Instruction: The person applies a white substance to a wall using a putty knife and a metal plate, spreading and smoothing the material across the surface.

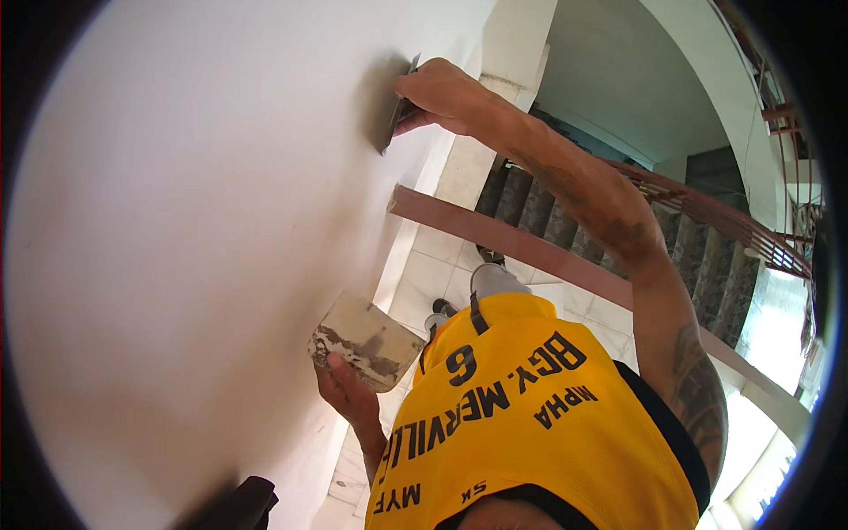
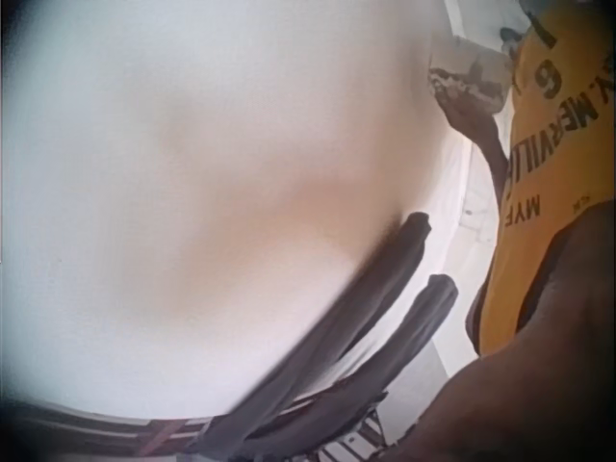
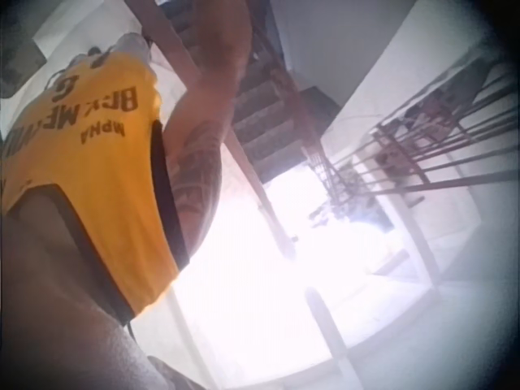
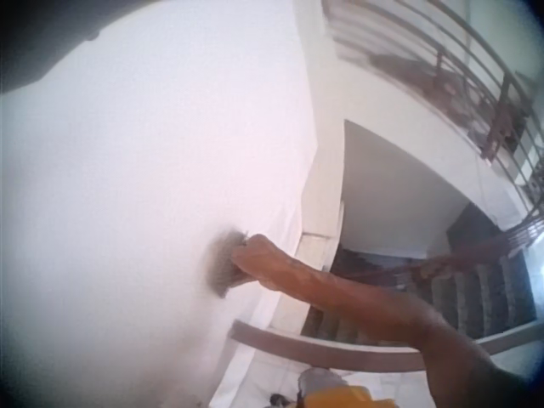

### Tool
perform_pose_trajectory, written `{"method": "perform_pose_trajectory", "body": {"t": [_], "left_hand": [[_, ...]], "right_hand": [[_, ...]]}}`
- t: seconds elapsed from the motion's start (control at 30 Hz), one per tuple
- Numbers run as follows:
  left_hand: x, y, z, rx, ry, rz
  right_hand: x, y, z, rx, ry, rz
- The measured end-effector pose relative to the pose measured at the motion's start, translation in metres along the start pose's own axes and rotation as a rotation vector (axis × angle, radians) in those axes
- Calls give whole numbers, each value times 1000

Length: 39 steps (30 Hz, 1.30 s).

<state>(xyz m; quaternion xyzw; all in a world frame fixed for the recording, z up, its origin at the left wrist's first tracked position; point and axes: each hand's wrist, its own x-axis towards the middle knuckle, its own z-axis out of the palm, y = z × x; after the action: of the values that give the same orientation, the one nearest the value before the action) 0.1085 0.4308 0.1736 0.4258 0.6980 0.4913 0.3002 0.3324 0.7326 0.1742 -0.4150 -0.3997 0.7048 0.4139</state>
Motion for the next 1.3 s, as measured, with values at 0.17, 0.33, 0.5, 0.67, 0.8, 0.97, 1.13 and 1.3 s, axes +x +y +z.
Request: {"method": "perform_pose_trajectory", "body": {"t": [0.17,0.33,0.5,0.67,0.8,0.97,1.13,1.3], "left_hand": [[2,6,3,5,-20,27],[4,2,12,-21,59,53],[3,-3,5,-23,10,61],[5,7,8,-1,-14,58],[5,11,9,4,-19,55],[3,19,7,27,-26,31],[8,26,11,-41,-58,100],[15,20,6,-41,-116,123]], "right_hand": [[-27,-10,-23,51,69,-140],[-20,53,-90,-194,366,-118],[-13,61,-83,-675,436,-25],[2,76,-65,-689,562,-429],[26,89,-50,-790,609,-682],[25,91,-11,-959,757,-614],[-5,109,26,-990,762,-589],[-56,107,45,-901,534,-697]]}}
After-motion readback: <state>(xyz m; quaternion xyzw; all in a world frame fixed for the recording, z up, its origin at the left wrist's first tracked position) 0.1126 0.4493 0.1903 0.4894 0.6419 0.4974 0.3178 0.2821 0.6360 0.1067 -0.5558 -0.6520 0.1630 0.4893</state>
